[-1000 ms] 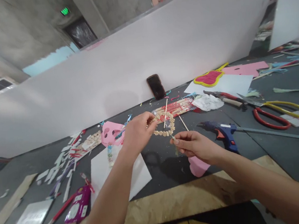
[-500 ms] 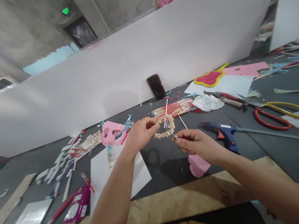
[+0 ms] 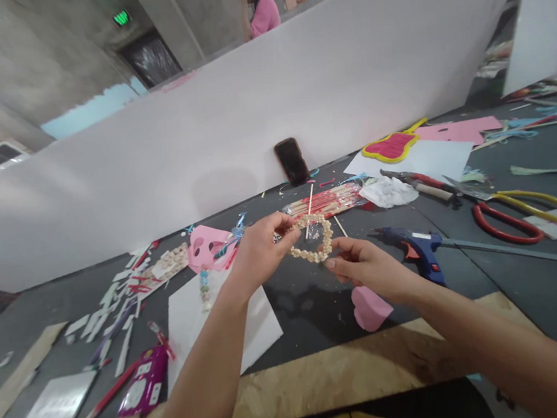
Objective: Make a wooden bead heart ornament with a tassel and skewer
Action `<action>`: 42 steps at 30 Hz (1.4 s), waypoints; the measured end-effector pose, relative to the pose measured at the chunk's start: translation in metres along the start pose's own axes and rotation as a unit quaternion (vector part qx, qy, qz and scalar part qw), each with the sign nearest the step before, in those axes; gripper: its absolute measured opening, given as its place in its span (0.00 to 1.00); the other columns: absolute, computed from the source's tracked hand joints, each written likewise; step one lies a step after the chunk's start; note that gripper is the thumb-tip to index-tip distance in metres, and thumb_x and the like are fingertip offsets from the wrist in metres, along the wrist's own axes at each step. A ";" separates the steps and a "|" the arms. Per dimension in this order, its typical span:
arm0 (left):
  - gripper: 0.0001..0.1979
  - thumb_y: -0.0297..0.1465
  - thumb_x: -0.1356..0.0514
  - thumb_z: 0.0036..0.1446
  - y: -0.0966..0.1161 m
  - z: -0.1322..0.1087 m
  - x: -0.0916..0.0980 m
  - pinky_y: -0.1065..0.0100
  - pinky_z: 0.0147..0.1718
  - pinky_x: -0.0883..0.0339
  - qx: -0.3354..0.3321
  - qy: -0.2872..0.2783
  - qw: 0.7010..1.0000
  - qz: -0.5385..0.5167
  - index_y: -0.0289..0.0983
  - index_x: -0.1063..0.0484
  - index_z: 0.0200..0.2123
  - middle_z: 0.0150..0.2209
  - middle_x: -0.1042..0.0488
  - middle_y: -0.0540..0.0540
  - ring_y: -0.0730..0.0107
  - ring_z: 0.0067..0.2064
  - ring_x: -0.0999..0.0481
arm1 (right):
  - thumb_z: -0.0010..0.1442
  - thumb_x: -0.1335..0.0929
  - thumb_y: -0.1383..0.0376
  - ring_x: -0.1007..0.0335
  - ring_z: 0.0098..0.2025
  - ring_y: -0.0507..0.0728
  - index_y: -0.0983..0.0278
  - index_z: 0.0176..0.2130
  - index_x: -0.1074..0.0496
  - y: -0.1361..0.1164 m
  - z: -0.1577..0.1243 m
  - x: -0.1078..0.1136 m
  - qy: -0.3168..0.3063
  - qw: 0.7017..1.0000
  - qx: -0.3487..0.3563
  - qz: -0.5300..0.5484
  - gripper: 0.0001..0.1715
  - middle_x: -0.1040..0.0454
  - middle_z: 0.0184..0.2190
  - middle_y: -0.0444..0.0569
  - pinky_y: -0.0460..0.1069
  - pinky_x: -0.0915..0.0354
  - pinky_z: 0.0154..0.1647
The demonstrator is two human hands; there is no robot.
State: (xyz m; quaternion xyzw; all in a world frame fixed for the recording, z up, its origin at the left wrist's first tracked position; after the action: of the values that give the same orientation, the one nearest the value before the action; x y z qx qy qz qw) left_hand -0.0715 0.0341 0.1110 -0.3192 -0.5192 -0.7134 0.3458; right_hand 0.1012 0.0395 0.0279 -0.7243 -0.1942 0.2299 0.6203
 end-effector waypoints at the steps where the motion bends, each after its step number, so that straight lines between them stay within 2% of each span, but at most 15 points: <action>1: 0.06 0.35 0.44 0.58 0.005 0.000 0.003 0.67 0.36 0.37 -0.026 0.011 0.999 0.046 0.40 0.30 0.36 0.34 0.25 0.50 0.69 0.35 0.28 | 0.51 0.30 0.54 0.46 0.22 0.47 0.64 0.43 0.34 0.002 0.001 0.002 0.007 1.000 0.003 -0.008 0.24 0.38 0.19 0.38 0.44 0.50 0.21; 5: 0.07 0.35 0.46 0.61 0.022 -0.002 0.011 0.58 0.45 0.43 -0.122 0.039 0.968 0.217 0.40 0.30 0.38 0.37 0.24 0.47 0.63 0.42 0.28 | 0.53 0.31 0.53 0.46 0.21 0.48 0.65 0.46 0.32 0.004 0.004 0.014 0.025 0.998 0.010 -0.058 0.25 0.36 0.20 0.40 0.44 0.51 0.20; 9: 0.09 0.32 0.50 0.64 0.031 -0.004 0.012 0.52 0.49 0.49 -0.184 0.059 0.935 0.296 0.41 0.31 0.41 0.43 0.24 0.46 0.60 0.45 0.29 | 0.55 0.33 0.52 0.44 0.21 0.48 0.65 0.48 0.31 -0.011 0.006 0.027 0.068 0.991 0.049 -0.107 0.26 0.35 0.21 0.41 0.45 0.48 0.19; 13: 0.10 0.30 0.51 0.64 0.031 -0.003 0.009 0.51 0.51 0.52 -0.195 0.074 0.927 0.311 0.42 0.30 0.41 0.43 0.23 0.46 0.60 0.45 0.29 | 0.57 0.35 0.53 0.43 0.22 0.49 0.64 0.49 0.31 -0.035 0.011 0.033 0.090 0.972 0.115 -0.184 0.25 0.34 0.22 0.42 0.45 0.47 0.21; 18: 0.11 0.30 0.52 0.64 0.031 -0.002 0.004 0.51 0.51 0.51 -0.210 0.090 0.919 0.321 0.41 0.30 0.40 0.41 0.23 0.47 0.62 0.44 0.29 | 0.58 0.36 0.55 0.40 0.23 0.51 0.63 0.44 0.27 -0.060 0.018 0.028 0.088 0.922 0.175 -0.334 0.19 0.31 0.22 0.44 0.46 0.45 0.25; 22: 0.11 0.27 0.51 0.63 0.032 -0.004 0.001 0.51 0.52 0.52 -0.218 0.096 0.914 0.328 0.42 0.30 0.40 0.42 0.23 0.47 0.62 0.44 0.30 | 0.57 0.34 0.59 0.41 0.23 0.51 0.63 0.41 0.26 -0.071 0.020 0.022 0.079 0.890 0.197 -0.403 0.14 0.30 0.22 0.43 0.46 0.46 0.27; 26: 0.11 0.26 0.50 0.62 0.032 -0.007 0.002 0.51 0.53 0.53 -0.215 0.093 0.921 0.310 0.42 0.30 0.40 0.42 0.24 0.46 0.62 0.45 0.30 | 0.58 0.35 0.59 0.42 0.23 0.50 0.62 0.34 0.27 -0.075 0.021 0.018 0.069 0.875 0.201 -0.435 0.11 0.32 0.21 0.43 0.46 0.48 0.26; 28: 0.08 0.30 0.48 0.62 0.031 -0.009 0.004 0.51 0.54 0.53 -0.206 0.099 0.935 0.271 0.42 0.31 0.43 0.45 0.25 0.45 0.61 0.47 0.30 | 0.58 0.36 0.57 0.43 0.22 0.50 0.62 0.32 0.28 -0.077 0.021 0.018 0.064 0.875 0.204 -0.434 0.12 0.34 0.19 0.42 0.46 0.49 0.25; 30: 0.14 0.36 0.43 0.59 0.025 -0.010 0.007 0.52 0.55 0.51 -0.178 0.131 0.957 0.188 0.42 0.34 0.48 0.50 0.28 0.43 0.58 0.52 0.32 | 0.58 0.36 0.56 0.45 0.21 0.49 0.62 0.30 0.29 -0.080 0.022 0.020 0.053 0.886 0.200 -0.414 0.14 0.36 0.18 0.41 0.46 0.50 0.24; 32: 0.22 0.40 0.41 0.56 0.014 -0.012 0.007 0.56 0.55 0.46 -0.122 0.171 0.977 0.045 0.41 0.38 0.53 0.54 0.33 0.40 0.58 0.56 0.35 | 0.57 0.35 0.54 0.46 0.20 0.49 0.62 0.28 0.30 -0.083 0.022 0.023 0.036 0.908 0.181 -0.376 0.15 0.37 0.18 0.41 0.46 0.51 0.22; 34: 0.20 0.38 0.47 0.61 -0.002 -0.014 -0.005 0.61 0.52 0.40 -0.051 0.165 0.973 -0.155 0.39 0.41 0.55 0.54 0.33 0.39 0.63 0.54 0.33 | 0.56 0.34 0.52 0.48 0.19 0.48 0.62 0.30 0.29 -0.084 0.022 0.028 0.027 0.937 0.146 -0.317 0.16 0.38 0.18 0.40 0.46 0.53 0.20; 35: 0.19 0.37 0.49 0.62 -0.008 -0.015 -0.017 0.62 0.51 0.38 -0.023 0.121 0.959 -0.256 0.39 0.40 0.55 0.53 0.32 0.39 0.64 0.54 0.32 | 0.55 0.33 0.51 0.50 0.18 0.47 0.62 0.30 0.30 -0.083 0.022 0.031 0.023 0.952 0.127 -0.279 0.17 0.39 0.18 0.40 0.46 0.55 0.19; 37: 0.17 0.35 0.46 0.60 -0.014 -0.018 -0.041 0.62 0.52 0.40 0.009 0.035 0.914 -0.404 0.38 0.35 0.51 0.51 0.29 0.41 0.64 0.53 0.31 | 0.54 0.32 0.50 0.53 0.18 0.46 0.62 0.29 0.31 -0.081 0.022 0.035 0.005 0.977 0.090 -0.192 0.18 0.42 0.17 0.38 0.46 0.58 0.18; 40: 0.15 0.33 0.41 0.55 -0.016 -0.024 -0.068 0.63 0.50 0.38 0.052 0.000 0.842 -0.537 0.38 0.30 0.47 0.47 0.27 0.44 0.66 0.47 0.28 | 0.53 0.30 0.51 0.58 0.18 0.45 0.63 0.27 0.35 -0.074 0.022 0.038 -0.027 0.995 0.052 -0.075 0.19 0.47 0.17 0.37 0.45 0.61 0.18; 42: 0.14 0.34 0.39 0.54 -0.015 -0.027 -0.078 0.64 0.46 0.35 0.075 0.001 0.809 -0.583 0.38 0.29 0.45 0.44 0.26 0.45 0.68 0.41 0.26 | 0.52 0.29 0.53 0.59 0.18 0.45 0.63 0.28 0.34 -0.069 0.023 0.042 -0.031 0.999 0.028 -0.030 0.18 0.49 0.18 0.36 0.45 0.63 0.18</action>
State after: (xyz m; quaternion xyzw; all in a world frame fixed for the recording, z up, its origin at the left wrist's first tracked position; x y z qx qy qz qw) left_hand -0.0432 0.0242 0.0331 0.0711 -0.6590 -0.7404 -0.1118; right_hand 0.1223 0.0925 0.0891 -0.6927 -0.2286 0.2389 0.6409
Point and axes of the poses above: each hand's wrist, its own z-axis towards the middle knuckle, its own x-axis out of the back of the hand, y = z × x, the point moved 4 cm from there along z, towards the middle knuckle
